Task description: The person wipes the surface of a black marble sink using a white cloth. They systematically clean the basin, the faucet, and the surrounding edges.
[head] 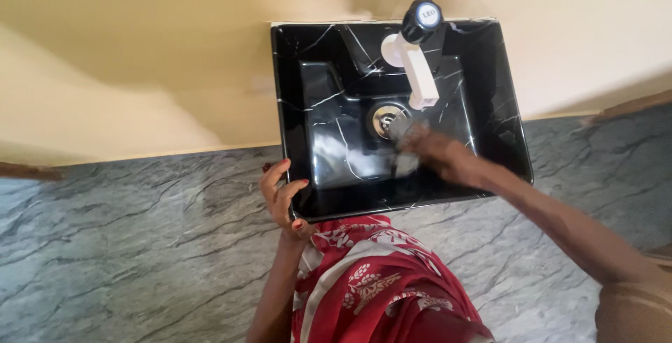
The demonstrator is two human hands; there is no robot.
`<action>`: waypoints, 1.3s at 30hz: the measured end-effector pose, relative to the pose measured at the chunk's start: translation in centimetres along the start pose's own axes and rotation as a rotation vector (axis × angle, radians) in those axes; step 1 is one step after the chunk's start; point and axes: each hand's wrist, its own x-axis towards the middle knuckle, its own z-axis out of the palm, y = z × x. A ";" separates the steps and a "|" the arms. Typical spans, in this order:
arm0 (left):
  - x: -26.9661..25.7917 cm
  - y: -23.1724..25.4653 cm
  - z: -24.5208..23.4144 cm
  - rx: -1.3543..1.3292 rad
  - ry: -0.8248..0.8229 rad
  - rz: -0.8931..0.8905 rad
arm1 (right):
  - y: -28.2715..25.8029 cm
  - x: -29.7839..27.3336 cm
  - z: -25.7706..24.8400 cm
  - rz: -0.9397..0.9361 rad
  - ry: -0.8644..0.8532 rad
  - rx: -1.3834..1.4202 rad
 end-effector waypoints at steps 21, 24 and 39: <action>0.0 -0.1 -0.5 -0.008 0.005 0.019 | -7.5 16.3 3.9 -0.113 0.057 0.151; -0.2 -0.1 -0.5 -0.015 -0.006 0.005 | -9.9 11.5 2.6 -0.280 -0.099 0.137; -0.8 -0.3 0.2 0.037 0.012 0.001 | -11.5 1.2 -1.6 -0.047 -0.219 0.436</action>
